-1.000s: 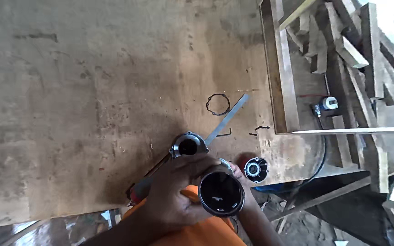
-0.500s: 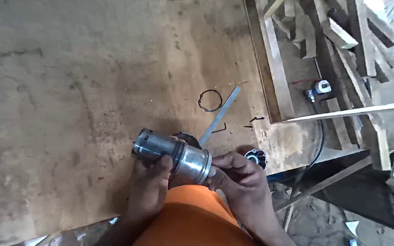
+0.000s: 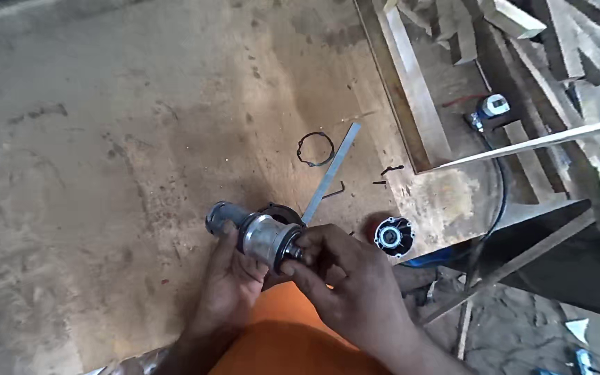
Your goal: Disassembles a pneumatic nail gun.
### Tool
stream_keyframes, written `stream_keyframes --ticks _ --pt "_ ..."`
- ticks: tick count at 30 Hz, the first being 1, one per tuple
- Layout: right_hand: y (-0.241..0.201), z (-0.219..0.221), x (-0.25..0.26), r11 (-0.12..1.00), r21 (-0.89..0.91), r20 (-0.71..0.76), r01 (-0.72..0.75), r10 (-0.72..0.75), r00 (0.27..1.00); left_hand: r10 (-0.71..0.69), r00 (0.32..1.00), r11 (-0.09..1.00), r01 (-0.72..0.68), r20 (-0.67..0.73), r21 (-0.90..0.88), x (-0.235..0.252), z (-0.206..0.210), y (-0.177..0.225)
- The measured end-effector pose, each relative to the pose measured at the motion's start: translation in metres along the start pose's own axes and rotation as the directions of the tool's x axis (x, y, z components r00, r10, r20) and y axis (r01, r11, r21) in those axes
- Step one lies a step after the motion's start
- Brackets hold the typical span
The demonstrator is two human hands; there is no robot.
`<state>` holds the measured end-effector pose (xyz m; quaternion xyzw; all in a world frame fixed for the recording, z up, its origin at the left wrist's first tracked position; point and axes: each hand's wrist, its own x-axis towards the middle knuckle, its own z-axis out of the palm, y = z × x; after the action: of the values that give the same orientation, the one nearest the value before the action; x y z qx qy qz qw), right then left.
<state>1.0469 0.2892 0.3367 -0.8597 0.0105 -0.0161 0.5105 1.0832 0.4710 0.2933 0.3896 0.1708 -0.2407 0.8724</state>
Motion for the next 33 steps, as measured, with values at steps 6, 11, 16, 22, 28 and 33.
stream_keyframes --ticks 6,11,16,22,28,33 --pt "0.003 0.002 -0.001 0.975 -0.216 0.064 0.048 -0.035 0.997 0.009 1.0 0.999 -0.008 0.021 -0.034 -0.003 -0.002 0.0" --pt "0.008 0.003 0.001 0.984 -0.132 0.027 0.123 -0.121 0.992 0.015 1.0 0.999 -0.016 -0.01 -0.036 -0.005 -0.001 -0.001" --pt "0.008 0.004 -0.002 0.995 0.02 -0.053 0.101 -0.099 0.994 0.075 0.997 0.997 -0.075 -0.017 -0.014 -0.009 0.007 0.0" --pt "0.006 -0.009 -0.008 0.995 0.037 -0.117 0.091 -0.086 0.989 0.065 0.987 0.997 -0.07 -0.147 -0.026 -0.003 0.004 0.009" --pt "0.006 -0.067 -0.003 0.993 0.094 -0.157 0.074 -0.059 0.986 0.115 0.954 0.989 -0.137 -0.276 -0.062 -0.012 -0.017 0.01" --pt "0.008 -0.052 -0.003 0.98 0.154 -0.097 0.128 -0.113 0.989 0.17 0.958 0.973 -0.2 -0.229 -0.114 -0.003 -0.016 0.021"
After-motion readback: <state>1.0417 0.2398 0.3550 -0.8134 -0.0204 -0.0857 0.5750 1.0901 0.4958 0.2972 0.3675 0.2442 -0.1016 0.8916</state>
